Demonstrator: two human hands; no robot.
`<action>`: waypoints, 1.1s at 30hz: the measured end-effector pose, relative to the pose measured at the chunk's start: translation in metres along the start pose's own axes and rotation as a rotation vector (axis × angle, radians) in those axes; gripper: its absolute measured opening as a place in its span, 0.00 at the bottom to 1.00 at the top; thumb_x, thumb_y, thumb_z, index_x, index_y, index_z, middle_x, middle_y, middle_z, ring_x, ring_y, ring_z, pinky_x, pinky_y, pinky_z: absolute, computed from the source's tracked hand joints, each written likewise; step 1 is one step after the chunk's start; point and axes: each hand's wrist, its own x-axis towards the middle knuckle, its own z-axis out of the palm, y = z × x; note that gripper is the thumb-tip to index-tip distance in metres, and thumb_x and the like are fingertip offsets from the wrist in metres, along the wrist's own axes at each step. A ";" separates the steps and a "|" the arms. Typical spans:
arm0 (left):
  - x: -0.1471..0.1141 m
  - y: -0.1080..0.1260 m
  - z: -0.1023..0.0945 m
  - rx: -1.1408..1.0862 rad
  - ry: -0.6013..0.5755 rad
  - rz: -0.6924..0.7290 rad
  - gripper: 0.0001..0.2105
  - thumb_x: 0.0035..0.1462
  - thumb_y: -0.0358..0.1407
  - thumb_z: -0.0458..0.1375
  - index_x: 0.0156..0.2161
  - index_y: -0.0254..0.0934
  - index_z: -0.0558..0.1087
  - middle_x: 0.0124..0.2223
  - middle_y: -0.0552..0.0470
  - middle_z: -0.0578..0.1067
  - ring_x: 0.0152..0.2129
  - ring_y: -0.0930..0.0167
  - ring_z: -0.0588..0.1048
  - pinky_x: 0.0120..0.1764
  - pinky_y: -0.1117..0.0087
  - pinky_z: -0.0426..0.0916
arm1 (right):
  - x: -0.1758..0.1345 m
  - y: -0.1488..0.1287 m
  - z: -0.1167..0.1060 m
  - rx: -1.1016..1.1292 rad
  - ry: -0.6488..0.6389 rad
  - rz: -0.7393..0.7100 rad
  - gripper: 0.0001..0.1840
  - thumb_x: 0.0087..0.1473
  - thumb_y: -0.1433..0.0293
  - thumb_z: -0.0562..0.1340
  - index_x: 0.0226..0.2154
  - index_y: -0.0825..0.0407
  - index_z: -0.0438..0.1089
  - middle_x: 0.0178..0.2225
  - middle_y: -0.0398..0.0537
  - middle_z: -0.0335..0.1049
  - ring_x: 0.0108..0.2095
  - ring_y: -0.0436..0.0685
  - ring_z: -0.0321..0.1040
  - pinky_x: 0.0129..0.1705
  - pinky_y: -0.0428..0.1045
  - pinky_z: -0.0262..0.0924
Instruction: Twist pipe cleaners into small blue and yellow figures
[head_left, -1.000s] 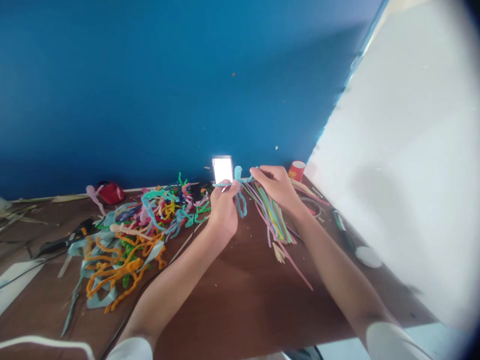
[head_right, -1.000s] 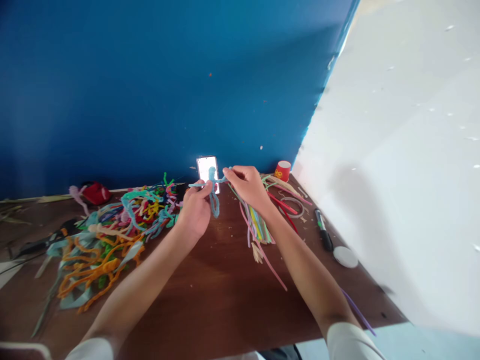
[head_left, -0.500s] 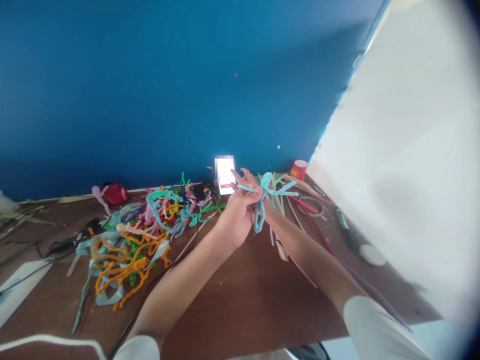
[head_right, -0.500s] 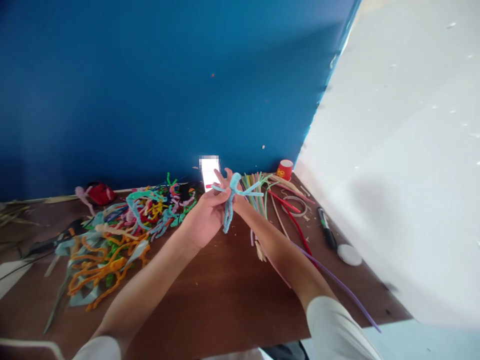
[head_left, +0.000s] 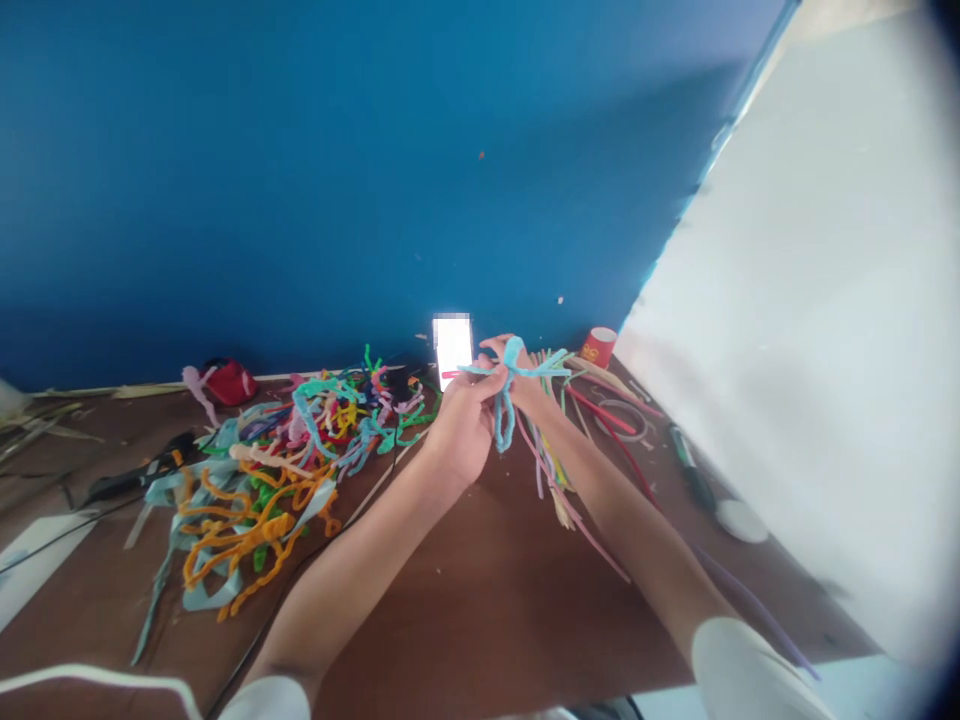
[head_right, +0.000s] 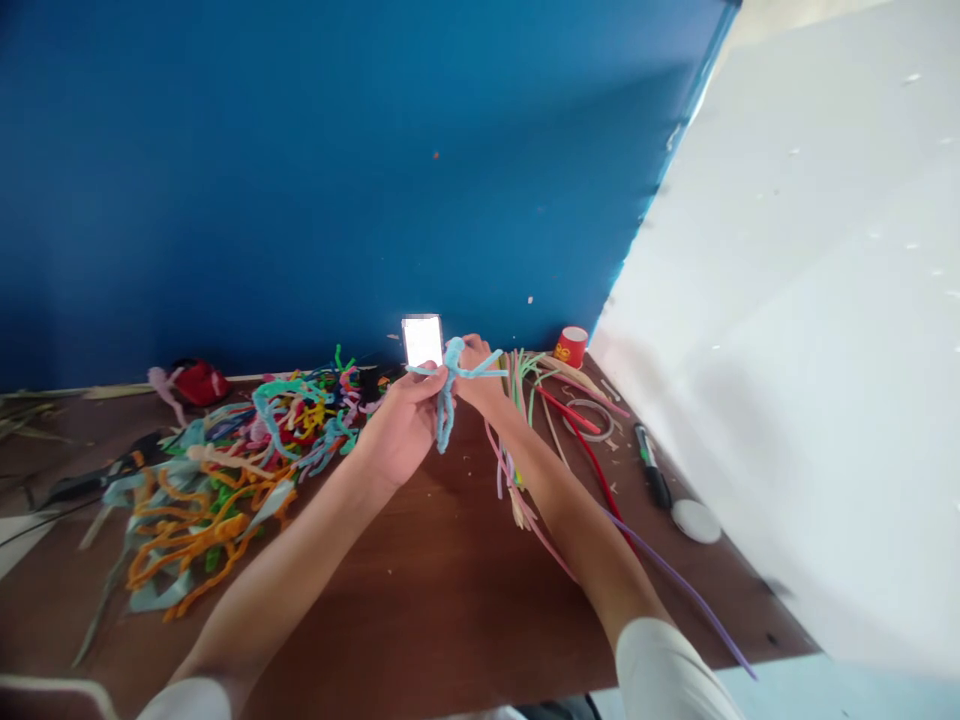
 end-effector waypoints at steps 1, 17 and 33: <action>0.002 -0.001 -0.001 -0.010 0.031 0.019 0.08 0.50 0.28 0.63 0.28 0.35 0.67 0.26 0.55 0.70 0.25 0.77 0.71 0.29 0.75 0.62 | 0.000 0.003 -0.007 0.051 0.045 0.161 0.13 0.59 0.67 0.53 0.38 0.55 0.71 0.40 0.57 0.72 0.38 0.56 0.67 0.42 0.50 0.60; 0.026 -0.005 -0.018 -0.009 0.127 0.124 0.08 0.49 0.30 0.65 0.28 0.35 0.68 0.23 0.57 0.68 0.16 0.80 0.64 0.21 0.75 0.58 | -0.021 -0.027 -0.127 0.001 0.016 -0.167 0.15 0.58 0.62 0.60 0.48 0.42 0.74 0.51 0.48 0.70 0.39 0.56 0.70 0.41 0.52 0.63; 0.027 0.001 -0.016 -0.083 0.163 0.005 0.03 0.51 0.27 0.62 0.29 0.34 0.72 0.26 0.53 0.73 0.22 0.79 0.70 0.26 0.78 0.64 | -0.020 -0.036 -0.108 -0.159 0.034 -0.203 0.25 0.57 0.77 0.53 0.54 0.42 0.68 0.52 0.44 0.72 0.48 0.57 0.71 0.44 0.50 0.64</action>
